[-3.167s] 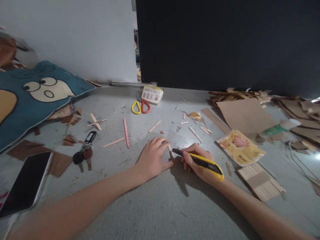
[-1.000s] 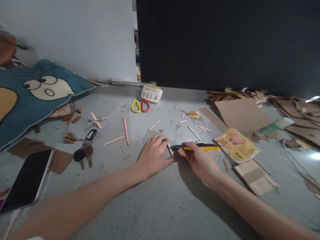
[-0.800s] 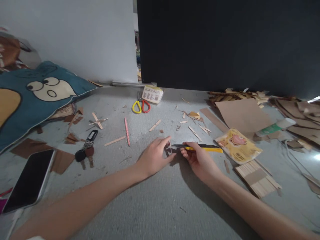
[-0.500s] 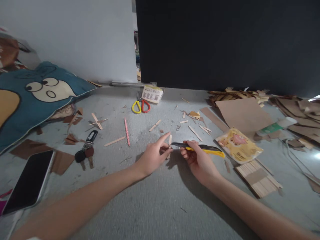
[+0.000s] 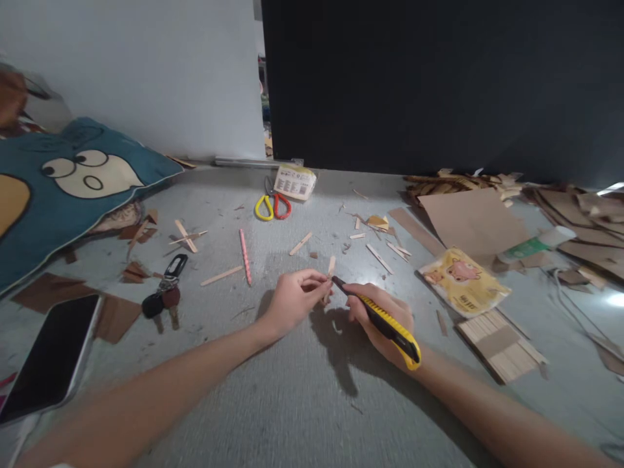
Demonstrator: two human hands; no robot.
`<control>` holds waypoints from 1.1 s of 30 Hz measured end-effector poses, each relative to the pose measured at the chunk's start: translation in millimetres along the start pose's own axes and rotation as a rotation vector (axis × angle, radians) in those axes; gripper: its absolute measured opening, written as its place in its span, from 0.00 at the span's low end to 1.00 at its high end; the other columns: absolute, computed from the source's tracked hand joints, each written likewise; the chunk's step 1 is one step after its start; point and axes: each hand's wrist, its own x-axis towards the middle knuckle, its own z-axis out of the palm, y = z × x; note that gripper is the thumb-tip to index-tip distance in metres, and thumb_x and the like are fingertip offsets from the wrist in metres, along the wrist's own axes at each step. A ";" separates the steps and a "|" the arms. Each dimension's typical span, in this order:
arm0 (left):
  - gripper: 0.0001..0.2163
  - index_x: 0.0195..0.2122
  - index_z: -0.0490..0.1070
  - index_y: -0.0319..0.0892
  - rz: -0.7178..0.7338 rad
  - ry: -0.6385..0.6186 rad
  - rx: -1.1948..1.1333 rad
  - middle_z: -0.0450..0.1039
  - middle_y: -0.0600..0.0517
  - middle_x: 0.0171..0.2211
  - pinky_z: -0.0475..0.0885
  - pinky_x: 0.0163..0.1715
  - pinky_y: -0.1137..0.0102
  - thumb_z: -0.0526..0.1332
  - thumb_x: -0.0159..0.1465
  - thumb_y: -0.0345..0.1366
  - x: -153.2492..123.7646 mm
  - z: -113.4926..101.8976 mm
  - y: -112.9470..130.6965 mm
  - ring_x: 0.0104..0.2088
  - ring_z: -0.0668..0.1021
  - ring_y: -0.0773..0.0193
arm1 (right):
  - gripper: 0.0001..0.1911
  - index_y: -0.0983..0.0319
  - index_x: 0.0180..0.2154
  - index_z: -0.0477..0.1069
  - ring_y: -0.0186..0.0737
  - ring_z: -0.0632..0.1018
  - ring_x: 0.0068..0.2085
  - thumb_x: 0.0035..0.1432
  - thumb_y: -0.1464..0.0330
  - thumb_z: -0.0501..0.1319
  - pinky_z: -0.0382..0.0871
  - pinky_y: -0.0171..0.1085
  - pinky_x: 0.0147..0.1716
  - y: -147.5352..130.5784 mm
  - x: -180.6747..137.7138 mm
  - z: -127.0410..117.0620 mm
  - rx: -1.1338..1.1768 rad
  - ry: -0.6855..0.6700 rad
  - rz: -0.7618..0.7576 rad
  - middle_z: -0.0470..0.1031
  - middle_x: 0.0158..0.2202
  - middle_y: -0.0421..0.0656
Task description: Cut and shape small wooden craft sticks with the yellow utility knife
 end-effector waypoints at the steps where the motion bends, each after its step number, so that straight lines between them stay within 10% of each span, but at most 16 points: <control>1: 0.14 0.36 0.77 0.40 0.003 -0.002 -0.006 0.79 0.51 0.26 0.76 0.33 0.69 0.68 0.63 0.47 -0.5 0.1 0.1 0.28 0.80 0.63 | 0.09 0.55 0.49 0.77 0.35 0.79 0.23 0.70 0.67 0.60 0.76 0.36 0.30 -0.1 0.3 -1.0 0.000 -0.009 -0.041 0.79 0.27 0.37; 24: 0.14 0.39 0.72 0.40 -0.002 0.001 -0.091 0.81 0.49 0.32 0.78 0.33 0.69 0.68 0.63 0.47 -4.8 0.4 1.1 0.30 0.82 0.64 | 0.18 0.56 0.57 0.70 0.39 0.81 0.33 0.69 0.73 0.56 0.78 0.37 0.34 -7.0 5.2 -2.2 0.008 -0.093 -0.236 0.80 0.36 0.42; 30: 0.16 0.39 0.73 0.41 0.014 -0.014 -0.035 0.81 0.49 0.32 0.78 0.31 0.69 0.68 0.63 0.50 -4.6 0.5 0.7 0.28 0.82 0.64 | 0.11 0.56 0.47 0.75 0.50 0.78 0.45 0.66 0.71 0.58 0.74 0.51 0.44 2.1 11.1 -3.1 -0.235 0.181 -0.338 0.74 0.45 0.49; 33: 0.16 0.41 0.72 0.41 0.017 -0.045 -0.005 0.82 0.48 0.32 0.78 0.30 0.69 0.67 0.64 0.50 -6.3 1.1 -1.7 0.27 0.82 0.64 | 0.09 0.55 0.46 0.72 0.45 0.79 0.39 0.68 0.73 0.57 0.69 0.50 0.47 11.2 15.8 0.2 -0.268 0.186 -0.309 0.75 0.34 0.41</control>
